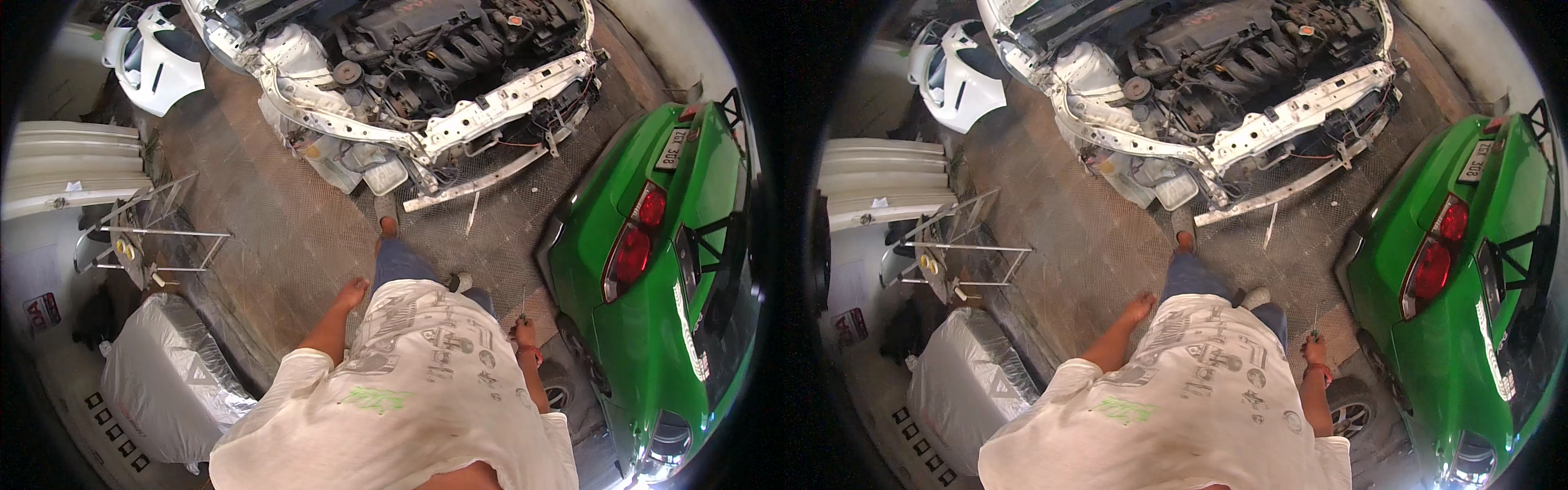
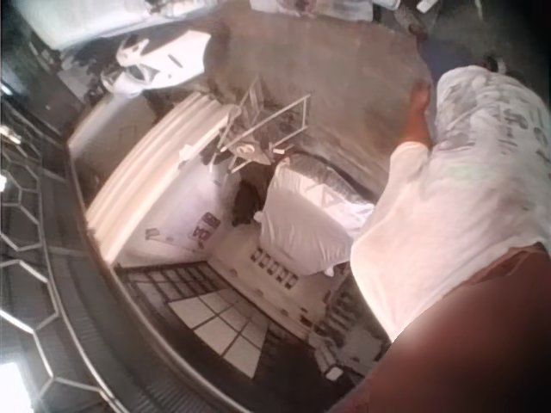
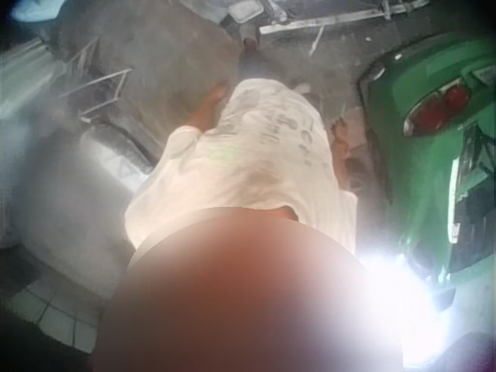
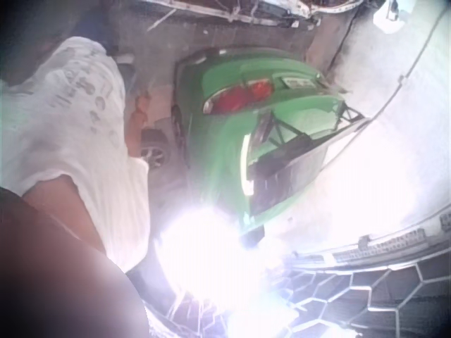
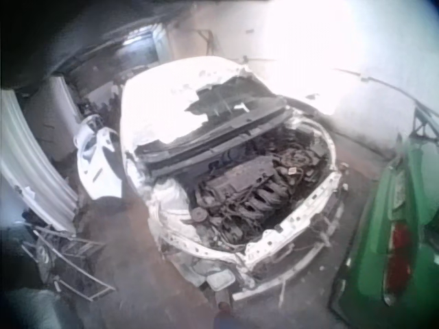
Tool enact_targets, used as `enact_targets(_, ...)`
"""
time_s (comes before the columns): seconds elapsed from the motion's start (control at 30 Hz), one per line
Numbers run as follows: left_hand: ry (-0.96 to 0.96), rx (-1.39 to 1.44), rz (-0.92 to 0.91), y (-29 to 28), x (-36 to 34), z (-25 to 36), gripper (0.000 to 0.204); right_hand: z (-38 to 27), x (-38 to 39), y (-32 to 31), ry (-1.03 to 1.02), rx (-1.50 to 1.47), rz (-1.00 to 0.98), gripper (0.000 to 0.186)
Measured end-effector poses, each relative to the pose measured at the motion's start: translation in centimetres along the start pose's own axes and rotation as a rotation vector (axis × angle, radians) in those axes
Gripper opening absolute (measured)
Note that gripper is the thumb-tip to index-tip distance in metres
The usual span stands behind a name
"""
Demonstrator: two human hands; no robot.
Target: The person walks to a white car with its hood open and uses a screwdriver to loosen fasteners on the front cowl panel. They then lift the cowl panel off the vehicle and carry it away from the car.
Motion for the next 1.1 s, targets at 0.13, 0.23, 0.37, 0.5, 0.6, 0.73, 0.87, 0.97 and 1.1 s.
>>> enact_targets(0.13,0.144,0.016,0.286,-12.4,-4.4,7.5,0.068,-6.3,4.0,4.3,0.055,0.014,0.064,0.022)
enact_targets(0.23,0.251,0.309,0.568,-23.9,-6.5,13.9,0.069,-13.1,5.8,8.2,-0.1,0.215,0.099,0.031)
enact_targets(0.37,0.417,0.549,0.732,-38.0,-7.8,22.7,0.075,-21.5,6.7,13.6,-0.342,0.418,0.154,0.033)
enact_targets(0.5,0.37,0.788,0.562,-45.5,-9.8,30.9,0.091,-28.3,9.1,16.8,-0.399,0.429,0.183,0.035)
enact_targets(0.6,0.342,0.926,0.387,-46.3,-11.7,35.4,0.111,-30.4,10.4,18.6,-0.369,0.422,0.184,0.037)
enact_targets(0.73,0.075,0.69,0.437,-46.2,-14.7,36.0,0.137,-27.5,9.9,19.7,-0.237,0.398,0.194,0.039)
enact_targets(0.87,0.059,0.618,0.464,-46.5,-16.7,35.6,0.145,-20.5,7.6,20.1,-0.044,0.482,0.136,0.048)
enact_targets(0.97,0.061,0.577,0.444,-46.4,-16.8,35.4,0.145,-17.5,5.5,20.3,-0.007,0.63,0.129,0.055)
enact_targets(1.1,0.068,0.483,0.444,-46.3,-16.0,35.7,0.146,-19.4,3.7,19.2,-0.078,0.588,0.118,0.052)
Point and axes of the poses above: each hand's wrist, its own x-axis away from the middle knuckle, its own y-axis out of the palm, z = x × y, the point moved 7 cm from there along -x, towards the middle knuckle
